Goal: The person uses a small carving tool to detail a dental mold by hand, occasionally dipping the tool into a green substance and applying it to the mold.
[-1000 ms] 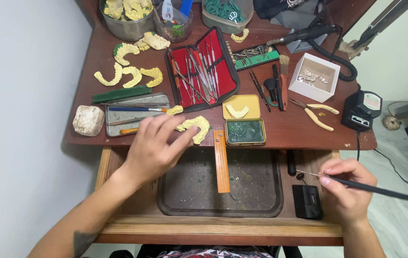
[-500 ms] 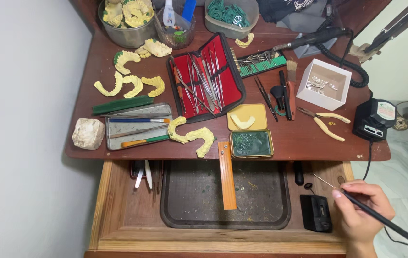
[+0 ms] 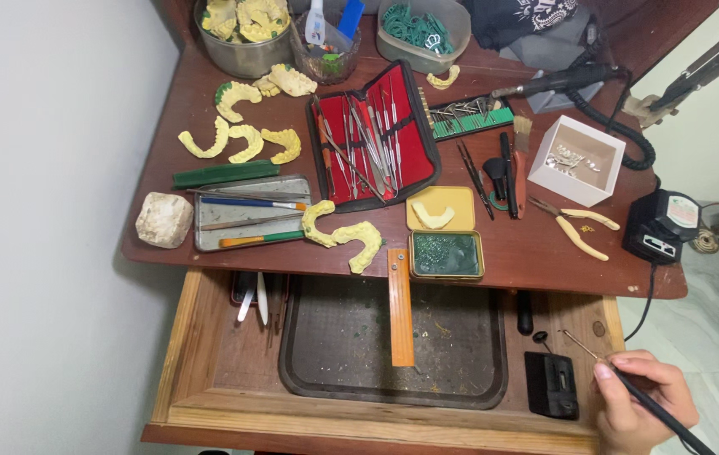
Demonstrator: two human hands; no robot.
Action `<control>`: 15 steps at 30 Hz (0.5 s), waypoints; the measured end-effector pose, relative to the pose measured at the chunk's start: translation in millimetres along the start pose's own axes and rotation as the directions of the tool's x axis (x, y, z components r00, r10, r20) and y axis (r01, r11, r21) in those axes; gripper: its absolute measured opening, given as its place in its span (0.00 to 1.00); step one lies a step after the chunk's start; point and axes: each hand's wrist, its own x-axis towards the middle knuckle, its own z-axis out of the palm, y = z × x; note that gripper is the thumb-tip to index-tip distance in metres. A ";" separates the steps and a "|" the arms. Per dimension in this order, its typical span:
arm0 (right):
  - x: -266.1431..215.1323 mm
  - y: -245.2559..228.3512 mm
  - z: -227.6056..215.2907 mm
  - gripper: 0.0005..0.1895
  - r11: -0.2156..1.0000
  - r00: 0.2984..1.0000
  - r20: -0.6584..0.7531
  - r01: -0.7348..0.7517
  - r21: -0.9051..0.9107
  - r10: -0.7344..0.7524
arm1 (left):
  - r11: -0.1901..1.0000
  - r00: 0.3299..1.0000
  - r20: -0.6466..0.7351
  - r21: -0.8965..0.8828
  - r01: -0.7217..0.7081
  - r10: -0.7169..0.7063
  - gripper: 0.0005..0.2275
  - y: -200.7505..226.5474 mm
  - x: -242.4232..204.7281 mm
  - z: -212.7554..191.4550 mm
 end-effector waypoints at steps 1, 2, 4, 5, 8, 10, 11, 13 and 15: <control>-2.6 7.7 0.4 0.10 1.000 1.000 0.001 -0.001 0.003 0.001 | 1.000 1.000 -0.011 -0.002 0.004 -0.004 0.13 -6.4 -2.6 -4.8; -4.0 13.9 -1.3 0.11 0.995 0.996 -0.010 0.086 -0.040 -0.087 | 1.000 0.999 -0.028 -0.008 0.017 -0.017 0.13 -7.1 -7.8 -6.6; -7.6 25.0 -4.0 0.12 0.981 0.983 -0.004 0.180 -0.078 -0.181 | 0.999 0.997 -0.069 -0.021 0.035 -0.036 0.13 -4.6 -10.4 -10.5; -8.5 30.1 -5.6 0.12 0.970 0.975 -0.049 0.211 -0.120 -0.218 | 0.999 0.995 -0.094 -0.027 0.041 -0.043 0.13 -1.2 -6.8 -12.4; -2.4 47.7 -9.7 0.13 0.959 0.951 -0.175 0.228 -0.166 -0.256 | 0.999 0.989 -0.145 -0.036 0.024 -0.029 0.14 1.7 20.4 -35.8; 3.3 51.1 -6.4 0.12 0.963 0.935 -0.254 0.208 -0.170 -0.247 | 0.999 0.986 -0.165 -0.043 0.007 -0.014 0.14 1.4 38.5 -54.4; 6.1 47.7 -2.9 0.12 0.958 0.947 -0.207 0.205 -0.200 -0.246 | 0.999 0.985 -0.172 -0.049 -0.002 -0.007 0.14 1.3 46.3 -62.1; 7.4 41.6 3.3 0.11 0.950 0.955 -0.170 0.200 -0.242 -0.244 | 0.998 0.984 -0.181 -0.064 -0.019 0.007 0.14 1.8 58.0 -75.8; 10.8 37.2 6.6 0.11 0.932 0.958 -0.105 0.228 -0.283 -0.266 | 0.996 0.980 -0.196 -0.087 -0.037 0.020 0.14 3.6 67.8 -81.6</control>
